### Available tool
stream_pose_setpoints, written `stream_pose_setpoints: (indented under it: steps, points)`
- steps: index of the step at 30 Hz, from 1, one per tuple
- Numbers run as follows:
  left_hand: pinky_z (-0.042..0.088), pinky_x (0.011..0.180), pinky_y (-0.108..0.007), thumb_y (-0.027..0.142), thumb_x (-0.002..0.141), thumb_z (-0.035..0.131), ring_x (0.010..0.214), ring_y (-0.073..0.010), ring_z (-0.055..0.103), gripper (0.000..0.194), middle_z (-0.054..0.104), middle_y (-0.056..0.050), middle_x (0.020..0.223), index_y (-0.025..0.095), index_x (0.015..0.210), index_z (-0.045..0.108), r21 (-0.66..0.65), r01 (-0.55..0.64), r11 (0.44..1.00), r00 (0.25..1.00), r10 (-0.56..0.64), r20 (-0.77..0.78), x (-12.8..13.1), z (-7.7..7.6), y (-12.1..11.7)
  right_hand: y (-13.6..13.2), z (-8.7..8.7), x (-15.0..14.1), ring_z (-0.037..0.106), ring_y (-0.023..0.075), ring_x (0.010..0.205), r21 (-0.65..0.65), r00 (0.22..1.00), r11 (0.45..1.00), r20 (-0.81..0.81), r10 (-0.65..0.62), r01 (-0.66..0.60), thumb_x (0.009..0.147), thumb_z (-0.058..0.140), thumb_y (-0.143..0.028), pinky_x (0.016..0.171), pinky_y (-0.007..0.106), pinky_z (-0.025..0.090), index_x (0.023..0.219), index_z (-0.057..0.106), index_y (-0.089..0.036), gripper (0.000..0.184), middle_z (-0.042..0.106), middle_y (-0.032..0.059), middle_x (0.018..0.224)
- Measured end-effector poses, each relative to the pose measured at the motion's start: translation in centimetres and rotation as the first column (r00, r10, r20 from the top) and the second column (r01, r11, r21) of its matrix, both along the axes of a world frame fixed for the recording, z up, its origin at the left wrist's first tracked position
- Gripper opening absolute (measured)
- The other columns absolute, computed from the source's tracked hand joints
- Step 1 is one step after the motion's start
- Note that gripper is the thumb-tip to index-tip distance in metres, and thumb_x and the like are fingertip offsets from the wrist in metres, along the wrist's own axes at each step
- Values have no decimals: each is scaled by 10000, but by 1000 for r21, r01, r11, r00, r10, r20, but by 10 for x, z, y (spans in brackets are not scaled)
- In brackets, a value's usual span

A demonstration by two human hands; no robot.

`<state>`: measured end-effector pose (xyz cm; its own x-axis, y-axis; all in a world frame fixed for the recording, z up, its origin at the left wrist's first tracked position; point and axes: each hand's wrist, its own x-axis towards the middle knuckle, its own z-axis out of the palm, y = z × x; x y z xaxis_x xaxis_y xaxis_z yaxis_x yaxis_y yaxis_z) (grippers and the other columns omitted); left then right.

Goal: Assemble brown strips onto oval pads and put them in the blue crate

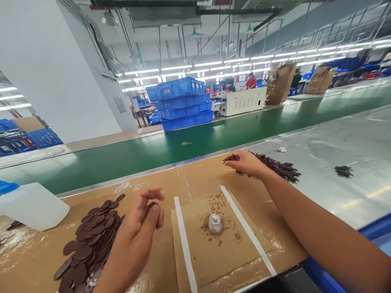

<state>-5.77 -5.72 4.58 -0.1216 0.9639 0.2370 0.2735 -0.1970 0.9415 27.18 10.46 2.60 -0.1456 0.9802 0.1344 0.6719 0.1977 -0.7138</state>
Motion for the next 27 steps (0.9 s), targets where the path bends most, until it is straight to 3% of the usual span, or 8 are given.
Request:
stream_pose_setpoints:
  steps: [4, 6, 9, 13, 17, 19, 22, 27]
  points:
    - [562, 778, -336, 344, 703, 796, 767, -172, 697, 539, 662, -38, 932, 183, 1148, 539, -141, -21, 990, 979, 49, 199, 21, 3, 50, -20, 27, -10, 618, 122, 661, 35, 926, 969, -291, 242, -243, 847, 656, -406, 649, 275, 546, 1123, 581, -184, 362, 683, 46, 862]
    - [571, 780, -312, 324, 660, 838, 783, -185, 712, 472, 702, -63, 854, 127, 1022, 610, -195, 0, 981, 968, 49, 244, 24, -4, 67, -26, 35, -16, 614, 124, 639, 41, 865, 943, -388, 319, -330, 809, 691, -423, 642, 289, 541, 1100, 590, -179, 392, 669, 31, 816]
    - [583, 678, -287, 378, 635, 852, 645, -154, 693, 418, 713, -50, 777, 125, 880, 627, -202, 19, 979, 959, 40, 280, 24, -24, 83, -30, 34, -25, 614, 119, 649, 57, 779, 918, -509, 365, -392, 765, 737, -416, 667, 300, 535, 1057, 611, -172, 401, 666, 23, 822]
    - [589, 796, -296, 407, 687, 821, 828, -174, 735, 431, 749, -75, 977, 179, 918, 537, -209, 75, 975, 932, 6, 363, 19, -41, 86, -36, 21, -36, 627, 119, 690, 52, 721, 909, -592, 361, -413, 748, 765, -395, 716, 301, 526, 991, 651, -164, 354, 677, 25, 839]
    - [591, 826, -330, 372, 755, 784, 855, -187, 745, 439, 759, -89, 1034, 212, 1029, 480, -242, 114, 964, 920, -11, 391, 18, -38, 80, -45, 15, -38, 607, 111, 583, -2, 726, 911, -605, 327, -412, 786, 739, -386, 604, 276, 516, 871, 644, -176, 245, 632, -18, 683]
    - [595, 815, -327, 351, 747, 793, 816, -177, 746, 443, 751, -96, 1072, 199, 1059, 518, -245, 111, 963, 920, -7, 391, 18, -35, 78, -48, 14, -36, 625, 119, 603, -42, 735, 903, -597, 321, -428, 791, 736, -382, 610, 276, 530, 863, 667, -167, 237, 647, -5, 680]
    - [592, 835, -321, 333, 730, 803, 835, -173, 739, 431, 717, -108, 1161, 164, 1076, 607, -242, 91, 966, 925, 8, 380, 20, -34, 74, -51, 12, -33, 688, 156, 757, -89, 740, 877, -581, 340, -472, 757, 776, -335, 723, 305, 562, 1033, 692, -174, 330, 719, 43, 863]
    - [590, 798, -314, 356, 733, 787, 790, -170, 724, 379, 740, -98, 1038, 133, 1022, 684, -256, 59, 965, 945, 29, 327, 25, -37, 70, -59, 9, -34, 662, 154, 713, 4, 751, 864, -493, 440, -504, 842, 693, -378, 688, 305, 558, 1041, 722, -194, 273, 708, 43, 812]
